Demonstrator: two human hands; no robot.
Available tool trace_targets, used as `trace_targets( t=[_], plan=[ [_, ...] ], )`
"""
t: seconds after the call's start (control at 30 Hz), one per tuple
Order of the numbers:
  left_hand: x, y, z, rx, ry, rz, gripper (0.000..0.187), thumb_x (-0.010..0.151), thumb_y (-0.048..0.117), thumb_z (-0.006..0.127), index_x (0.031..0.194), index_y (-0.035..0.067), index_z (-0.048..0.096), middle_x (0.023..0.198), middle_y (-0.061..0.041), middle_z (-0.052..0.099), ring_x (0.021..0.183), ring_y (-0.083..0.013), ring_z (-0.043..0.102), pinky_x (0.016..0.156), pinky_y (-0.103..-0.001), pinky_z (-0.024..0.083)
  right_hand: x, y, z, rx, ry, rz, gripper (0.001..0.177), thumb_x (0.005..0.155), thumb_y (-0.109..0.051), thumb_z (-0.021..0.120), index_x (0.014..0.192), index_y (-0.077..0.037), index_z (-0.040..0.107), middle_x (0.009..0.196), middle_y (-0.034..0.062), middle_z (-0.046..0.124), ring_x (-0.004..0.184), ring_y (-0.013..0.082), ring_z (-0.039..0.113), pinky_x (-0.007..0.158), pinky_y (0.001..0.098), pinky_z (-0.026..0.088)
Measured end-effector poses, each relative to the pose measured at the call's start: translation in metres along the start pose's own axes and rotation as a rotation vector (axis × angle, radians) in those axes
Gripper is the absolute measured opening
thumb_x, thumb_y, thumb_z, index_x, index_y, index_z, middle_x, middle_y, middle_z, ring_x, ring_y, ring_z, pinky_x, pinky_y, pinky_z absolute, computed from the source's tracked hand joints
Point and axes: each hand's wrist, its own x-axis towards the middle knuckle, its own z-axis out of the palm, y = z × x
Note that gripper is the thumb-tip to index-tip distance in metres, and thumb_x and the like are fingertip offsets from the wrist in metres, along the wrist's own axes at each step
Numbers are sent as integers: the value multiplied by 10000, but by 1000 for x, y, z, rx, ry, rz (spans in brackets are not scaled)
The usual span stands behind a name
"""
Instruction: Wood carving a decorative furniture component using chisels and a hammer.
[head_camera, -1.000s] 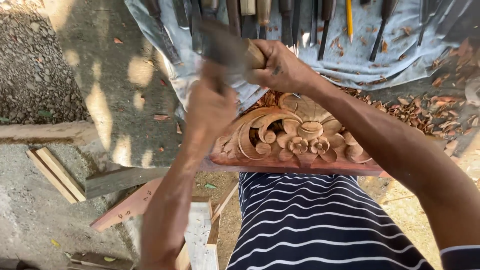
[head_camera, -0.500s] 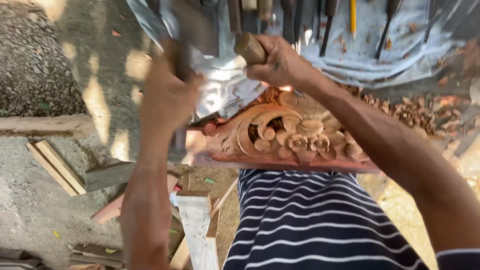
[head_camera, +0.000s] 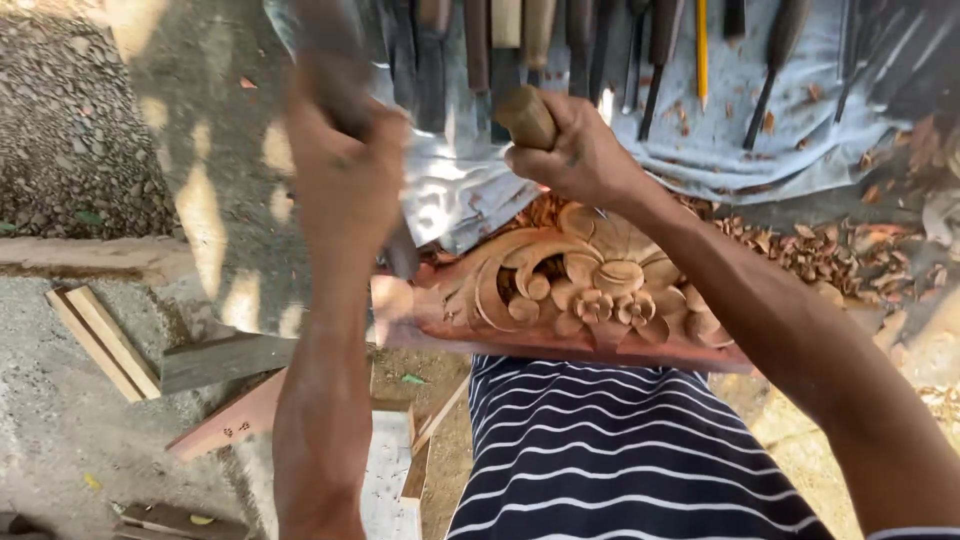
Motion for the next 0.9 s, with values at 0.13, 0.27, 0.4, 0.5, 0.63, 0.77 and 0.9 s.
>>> trace_targets(
  t=[0.13,0.27,0.4,0.5,0.63,0.77,0.9],
  plan=[
    [-22,2,17,158,-327,321,354,850,-6,573,1193,-15,484,911,-145,674,784,-231,725,648,-405,583,-6,-6,-4,124,-5,124,277,902,-156,754,1075,-38,572,826,26,604,656,123,604,535,303,531],
    [-12,13,8,490,-471,142,360,844,54,661,1156,-17,498,779,-223,677,704,-367,734,628,-490,542,2,7,-9,37,-30,-165,326,919,-118,736,1177,-12,567,890,60,616,751,153,610,648,334,552],
    [0,12,16,133,13,-229,178,930,56,616,1070,-29,547,841,-323,640,671,-488,660,632,-544,578,-5,-1,-3,64,-27,158,301,910,-171,746,1144,-80,580,831,13,595,635,133,595,562,301,585],
    [-30,-18,42,621,-480,2,401,804,110,705,1125,-6,494,757,-258,689,704,-418,699,720,-530,547,-20,132,-5,-381,152,-439,435,765,-78,769,1101,-41,496,974,114,541,830,199,601,741,331,594],
    [-11,-4,9,451,-546,-41,397,823,122,676,1173,27,514,856,-180,731,708,-277,753,700,-452,587,-17,11,-4,155,-41,4,296,874,-139,695,1140,-80,580,824,14,609,626,107,602,524,266,532],
    [-10,2,26,384,-143,277,332,913,89,646,1199,-25,522,880,-216,671,706,-325,713,629,-404,590,-16,0,-7,59,39,49,228,924,-129,713,1091,-66,571,805,29,580,637,107,574,539,260,514],
    [-16,17,36,485,-572,-116,336,878,90,593,1205,16,567,702,-114,650,588,-269,717,546,-376,563,-31,49,-6,285,23,-213,90,1010,-87,682,1059,-45,619,863,86,682,731,122,628,678,285,535]
  ],
)
